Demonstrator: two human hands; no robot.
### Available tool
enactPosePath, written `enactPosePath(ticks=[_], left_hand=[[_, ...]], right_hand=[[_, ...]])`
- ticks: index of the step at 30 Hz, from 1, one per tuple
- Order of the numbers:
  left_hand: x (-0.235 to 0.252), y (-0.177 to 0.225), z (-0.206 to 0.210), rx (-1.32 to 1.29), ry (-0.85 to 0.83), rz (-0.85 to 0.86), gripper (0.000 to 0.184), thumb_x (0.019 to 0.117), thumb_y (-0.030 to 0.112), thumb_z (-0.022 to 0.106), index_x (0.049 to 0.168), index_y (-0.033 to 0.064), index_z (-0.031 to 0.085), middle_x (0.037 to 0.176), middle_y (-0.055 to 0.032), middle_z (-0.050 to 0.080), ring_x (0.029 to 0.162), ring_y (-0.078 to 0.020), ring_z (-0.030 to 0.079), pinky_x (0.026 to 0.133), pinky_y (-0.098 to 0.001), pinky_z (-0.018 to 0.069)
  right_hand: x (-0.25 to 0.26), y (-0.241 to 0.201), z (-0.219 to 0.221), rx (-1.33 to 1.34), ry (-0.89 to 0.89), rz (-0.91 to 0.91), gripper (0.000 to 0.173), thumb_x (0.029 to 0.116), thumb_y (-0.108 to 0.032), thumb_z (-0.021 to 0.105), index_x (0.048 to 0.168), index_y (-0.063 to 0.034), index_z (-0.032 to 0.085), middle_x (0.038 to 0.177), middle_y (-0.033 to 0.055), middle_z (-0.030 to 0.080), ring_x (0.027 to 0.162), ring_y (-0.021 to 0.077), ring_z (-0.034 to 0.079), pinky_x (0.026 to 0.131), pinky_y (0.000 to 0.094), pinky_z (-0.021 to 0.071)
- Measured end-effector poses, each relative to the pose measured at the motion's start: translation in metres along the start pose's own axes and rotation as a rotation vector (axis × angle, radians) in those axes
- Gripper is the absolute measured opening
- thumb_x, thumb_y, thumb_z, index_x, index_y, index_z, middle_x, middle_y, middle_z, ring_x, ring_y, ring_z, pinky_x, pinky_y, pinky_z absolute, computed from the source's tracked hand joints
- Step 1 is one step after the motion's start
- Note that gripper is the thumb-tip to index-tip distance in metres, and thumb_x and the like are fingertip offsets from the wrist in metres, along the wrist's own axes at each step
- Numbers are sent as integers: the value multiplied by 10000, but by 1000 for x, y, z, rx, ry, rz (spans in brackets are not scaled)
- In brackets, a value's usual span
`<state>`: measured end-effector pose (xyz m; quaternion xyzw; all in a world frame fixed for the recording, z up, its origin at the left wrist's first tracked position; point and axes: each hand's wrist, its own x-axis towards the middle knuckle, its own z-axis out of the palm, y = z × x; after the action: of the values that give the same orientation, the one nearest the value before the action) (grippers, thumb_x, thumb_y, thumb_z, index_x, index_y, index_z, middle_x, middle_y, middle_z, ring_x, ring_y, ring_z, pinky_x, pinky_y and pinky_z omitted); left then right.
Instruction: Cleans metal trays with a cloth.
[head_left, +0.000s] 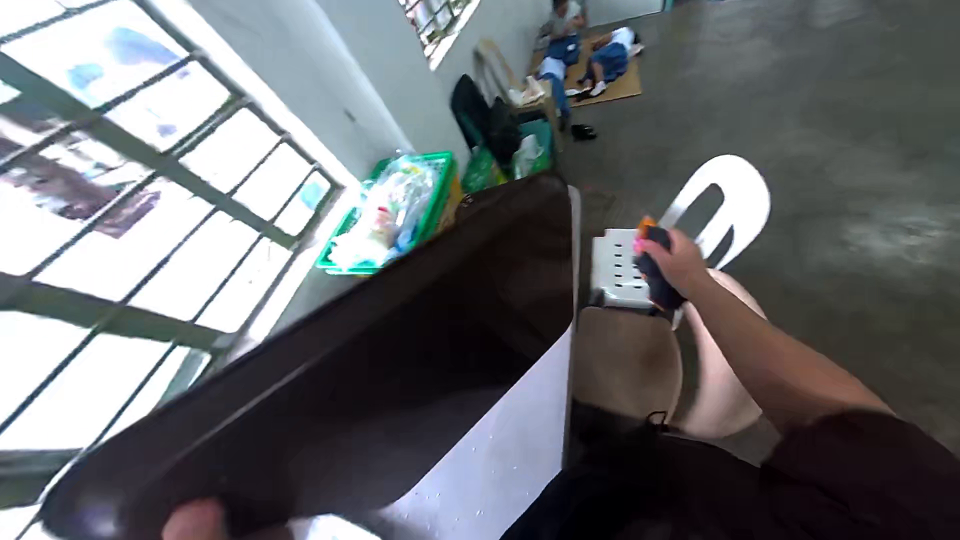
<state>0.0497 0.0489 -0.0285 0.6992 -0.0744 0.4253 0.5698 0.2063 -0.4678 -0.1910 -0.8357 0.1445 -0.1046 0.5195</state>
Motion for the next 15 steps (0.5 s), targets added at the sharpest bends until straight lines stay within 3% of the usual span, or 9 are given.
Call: enactPosePath(ticks=[4,5,6,7,9,10,11,13,15], left_hand=[[29,-17,80,-117,-84,136,467,916,261,765,1285,191,487,1187,142,666,1128,-41,641,999,-316,547],[34,-26,102,-82,-122,171,463,910,271,771,1279,197,501,1180,166,669,1117,-10,639,986,-290,549],[37,-38,124,-3,-153,216,463,912,287,772,1269,138,518,1169,140,668,1105,0,637,973,-275,551],[38,-50,146,119,-182,268,451,919,297,764,1212,29,551,1133,47,668,1079,-31,643,954,-281,552],[38,-76,193,300,-292,358,361,889,176,762,1011,-135,624,1017,-229,667,1000,-268,662,908,-418,539],[36,-95,216,351,-375,392,281,864,118,771,950,-124,657,983,-270,671,974,-353,666,893,-483,541],[32,-118,239,384,-454,416,223,840,84,781,927,-100,692,973,-277,682,958,-403,673,873,-531,547],[17,-174,279,425,-562,505,146,819,83,780,921,-16,742,948,-226,711,922,-410,694,801,-553,567],[-4,-225,304,524,-748,455,136,914,127,718,1019,64,776,1022,-192,733,1007,-405,695,879,-581,552]], right_hand=[[-29,63,0,102,66,218,458,1052,-367,574,1318,6,591,1173,232,674,1082,325,675,972,548,530],[-34,72,1,107,56,242,460,1051,-358,572,1323,13,589,1185,232,672,1097,316,671,982,533,531],[-37,77,3,95,44,259,469,1048,-354,570,1322,26,587,1190,241,667,1106,319,664,986,529,523],[-40,80,4,75,29,266,471,1046,-351,569,1321,31,586,1192,243,666,1110,319,662,986,525,523],[-43,81,4,14,-10,276,456,1053,-326,572,1324,41,580,1209,260,657,1134,344,650,1004,545,505],[-45,79,3,-28,-32,274,451,1057,-307,570,1330,51,574,1229,278,646,1160,370,637,1022,566,487],[-47,77,1,-75,-56,268,455,1058,-296,567,1341,60,566,1251,292,637,1190,393,622,1043,584,469],[-53,78,-2,-147,-87,244,477,1052,-294,576,1351,77,561,1269,314,630,1224,429,603,1066,614,442],[-61,84,-6,-165,-94,231,484,1044,-290,591,1343,90,565,1255,319,636,1218,437,606,1062,618,444]])
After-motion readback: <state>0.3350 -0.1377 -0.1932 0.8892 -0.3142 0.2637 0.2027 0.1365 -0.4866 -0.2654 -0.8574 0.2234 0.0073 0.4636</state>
